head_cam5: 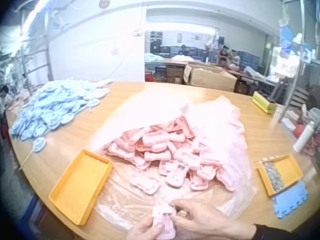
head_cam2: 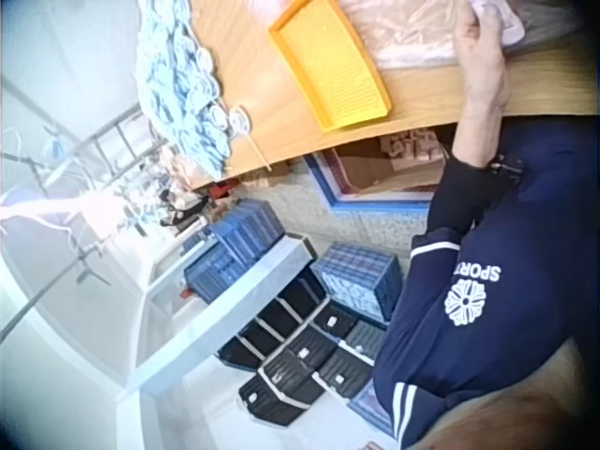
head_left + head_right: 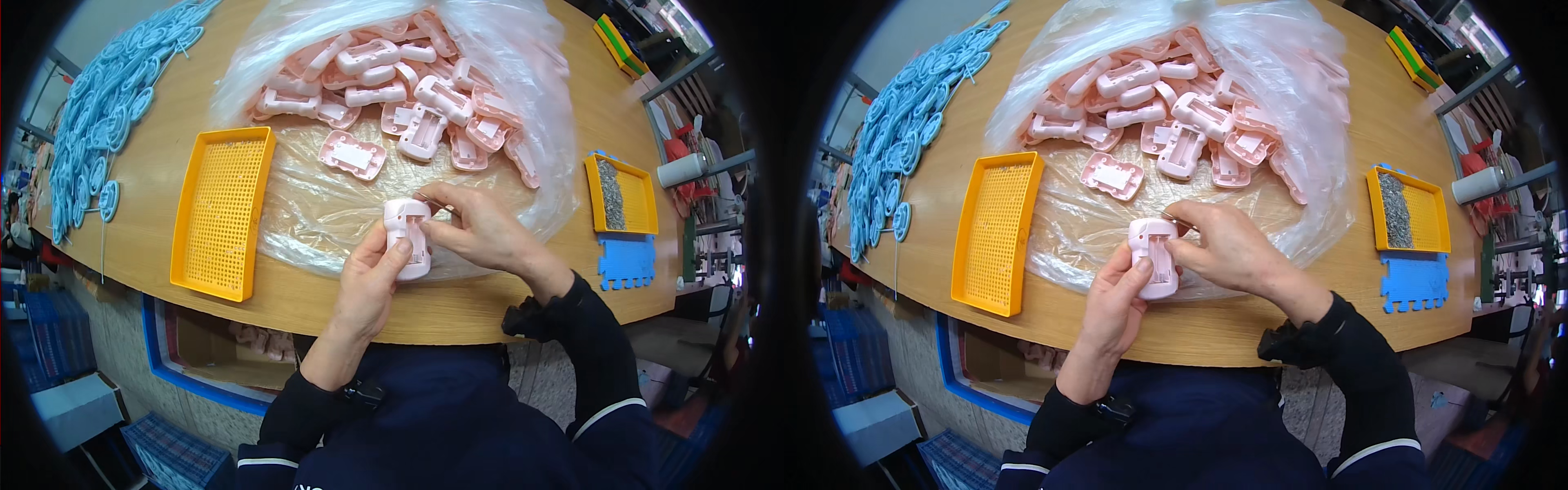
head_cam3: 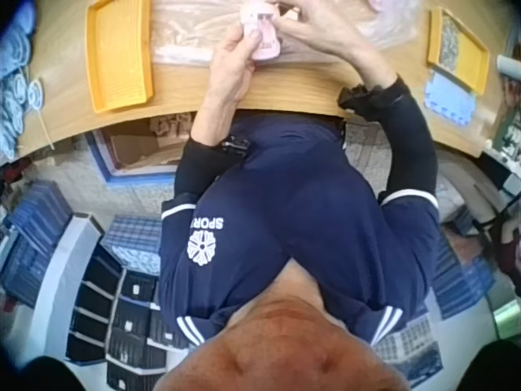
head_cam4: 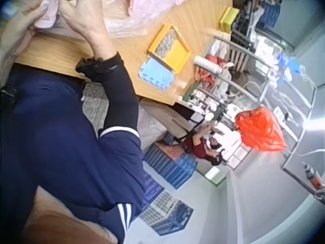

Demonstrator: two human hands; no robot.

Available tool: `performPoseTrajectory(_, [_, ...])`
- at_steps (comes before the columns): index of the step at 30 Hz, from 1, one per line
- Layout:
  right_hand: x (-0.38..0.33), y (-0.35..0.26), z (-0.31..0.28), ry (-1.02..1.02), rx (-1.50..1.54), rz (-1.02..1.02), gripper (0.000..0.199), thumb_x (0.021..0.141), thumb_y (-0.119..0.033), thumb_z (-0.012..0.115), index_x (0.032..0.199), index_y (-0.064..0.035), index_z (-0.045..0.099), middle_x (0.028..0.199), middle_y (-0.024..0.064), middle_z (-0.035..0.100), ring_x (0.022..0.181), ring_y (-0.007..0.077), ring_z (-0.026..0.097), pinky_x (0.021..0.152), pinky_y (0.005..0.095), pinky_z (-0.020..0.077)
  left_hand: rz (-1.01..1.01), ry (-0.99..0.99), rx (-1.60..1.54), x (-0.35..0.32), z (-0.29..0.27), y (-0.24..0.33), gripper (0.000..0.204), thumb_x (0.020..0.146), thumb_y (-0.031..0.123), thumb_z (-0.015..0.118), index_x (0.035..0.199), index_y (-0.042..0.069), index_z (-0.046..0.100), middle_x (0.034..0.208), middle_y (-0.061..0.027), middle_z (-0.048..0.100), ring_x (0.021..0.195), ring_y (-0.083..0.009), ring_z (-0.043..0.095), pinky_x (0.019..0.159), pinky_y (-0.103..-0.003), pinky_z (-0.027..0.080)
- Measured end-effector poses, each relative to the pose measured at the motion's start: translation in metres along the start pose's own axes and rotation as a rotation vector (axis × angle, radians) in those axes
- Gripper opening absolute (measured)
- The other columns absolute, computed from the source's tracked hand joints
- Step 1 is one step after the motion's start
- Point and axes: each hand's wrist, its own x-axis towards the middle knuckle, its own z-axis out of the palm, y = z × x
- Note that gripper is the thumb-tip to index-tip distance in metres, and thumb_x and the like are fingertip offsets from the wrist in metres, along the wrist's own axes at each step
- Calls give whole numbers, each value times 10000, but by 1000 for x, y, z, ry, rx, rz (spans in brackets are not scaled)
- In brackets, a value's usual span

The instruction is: Assembling pink plastic clips by inserting metal components using a small tool.

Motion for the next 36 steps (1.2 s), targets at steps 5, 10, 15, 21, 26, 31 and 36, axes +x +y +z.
performPoseTrajectory(5, [-1,-7,13,12,348,185,300,817,-143,617,1069,19,605,806,49,621,582,42,474,503,237,391,78,14,77,-3,-2,-7,355,941,116,531,1275,9,474,1118,-82,607,1016,-152,586,900,-300,464])
performPoseTrajectory(10, [-8,-1,25,232,107,16,262,795,-130,642,1003,23,597,782,61,603,549,66,471,495,240,393,56,43,14,-3,0,-8,371,934,71,540,1294,12,474,1161,-44,586,1035,-102,552,913,-264,432])
performPoseTrajectory(15, [-11,-2,28,251,101,31,257,795,-133,648,988,26,587,780,65,597,543,74,475,503,242,404,-61,-29,-125,-1,-9,-9,298,931,91,550,1219,20,523,1128,-57,606,1028,-124,572,902,-284,447])
performPoseTrajectory(21, [-15,-4,28,218,135,85,279,769,-114,624,1009,21,581,812,100,611,569,132,534,540,282,445,-106,-68,-164,-3,-11,-7,324,924,105,562,1234,25,515,1119,-58,608,1021,-119,572,909,-285,447])
performPoseTrajectory(26, [-13,-4,20,167,174,48,258,811,-109,643,1032,17,597,811,44,612,572,46,469,515,220,399,-85,-73,-138,-4,-4,6,340,929,114,550,1249,15,491,1109,-72,611,1008,-145,587,900,-309,477])
performPoseTrajectory(31, [-7,13,-14,229,142,145,202,818,-98,628,980,20,600,793,80,623,643,130,559,584,284,455,-11,-40,-86,-3,-19,21,342,944,149,531,1250,7,478,1101,-111,612,998,-183,609,893,-343,504])
performPoseTrajectory(36, [-16,32,0,81,-201,-7,119,775,-65,618,873,-2,593,790,117,589,689,224,592,636,317,472,43,45,-85,-5,-24,33,329,979,173,446,1256,-4,456,1118,-143,592,1012,-230,612,896,-363,509])
